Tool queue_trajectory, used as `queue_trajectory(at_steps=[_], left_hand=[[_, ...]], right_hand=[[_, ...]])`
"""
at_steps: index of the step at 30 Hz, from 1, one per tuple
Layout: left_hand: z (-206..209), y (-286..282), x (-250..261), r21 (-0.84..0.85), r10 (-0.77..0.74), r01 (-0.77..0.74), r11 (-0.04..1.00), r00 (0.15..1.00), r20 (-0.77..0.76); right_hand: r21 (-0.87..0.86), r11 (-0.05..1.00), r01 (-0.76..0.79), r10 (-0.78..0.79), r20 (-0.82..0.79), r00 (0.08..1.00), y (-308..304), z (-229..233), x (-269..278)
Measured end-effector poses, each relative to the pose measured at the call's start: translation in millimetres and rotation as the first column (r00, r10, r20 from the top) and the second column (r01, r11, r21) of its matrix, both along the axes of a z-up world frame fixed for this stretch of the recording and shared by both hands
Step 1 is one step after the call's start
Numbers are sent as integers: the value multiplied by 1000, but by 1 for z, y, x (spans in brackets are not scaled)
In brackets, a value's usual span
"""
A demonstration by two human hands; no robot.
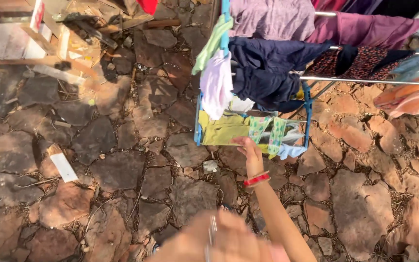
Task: Taking clothes from a drying rack and folding them into a pile.
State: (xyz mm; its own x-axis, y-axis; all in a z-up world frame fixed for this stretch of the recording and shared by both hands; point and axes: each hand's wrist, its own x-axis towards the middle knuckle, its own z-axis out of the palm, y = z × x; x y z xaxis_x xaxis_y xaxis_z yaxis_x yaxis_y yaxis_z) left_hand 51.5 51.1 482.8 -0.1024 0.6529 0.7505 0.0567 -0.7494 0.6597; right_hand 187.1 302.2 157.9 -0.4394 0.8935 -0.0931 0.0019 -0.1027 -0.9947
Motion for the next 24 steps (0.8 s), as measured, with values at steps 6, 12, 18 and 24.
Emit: queue_trajectory(at_steps=[6, 12, 18, 24], left_hand=[[-127, 169, -20, -256, 709, -757, 601, 653, -267], [-169, 271, -49, -141, 854, -924, 355, 382, -354], [-184, 276, -63, -199, 763, -916, 349, 400, -508], [-183, 219, -92, -39, 616, -937, 346, 259, -744]], right_hand=[[239, 970, -36, 34, 13, 999, 38, 52, 1], [580, 812, -60, 36, 52, 998, 72, 153, -41], [920, 388, -63, -59, 93, 994, 122, 158, -91], [940, 312, -137, -158, 193, 968, 136, 137, -112]])
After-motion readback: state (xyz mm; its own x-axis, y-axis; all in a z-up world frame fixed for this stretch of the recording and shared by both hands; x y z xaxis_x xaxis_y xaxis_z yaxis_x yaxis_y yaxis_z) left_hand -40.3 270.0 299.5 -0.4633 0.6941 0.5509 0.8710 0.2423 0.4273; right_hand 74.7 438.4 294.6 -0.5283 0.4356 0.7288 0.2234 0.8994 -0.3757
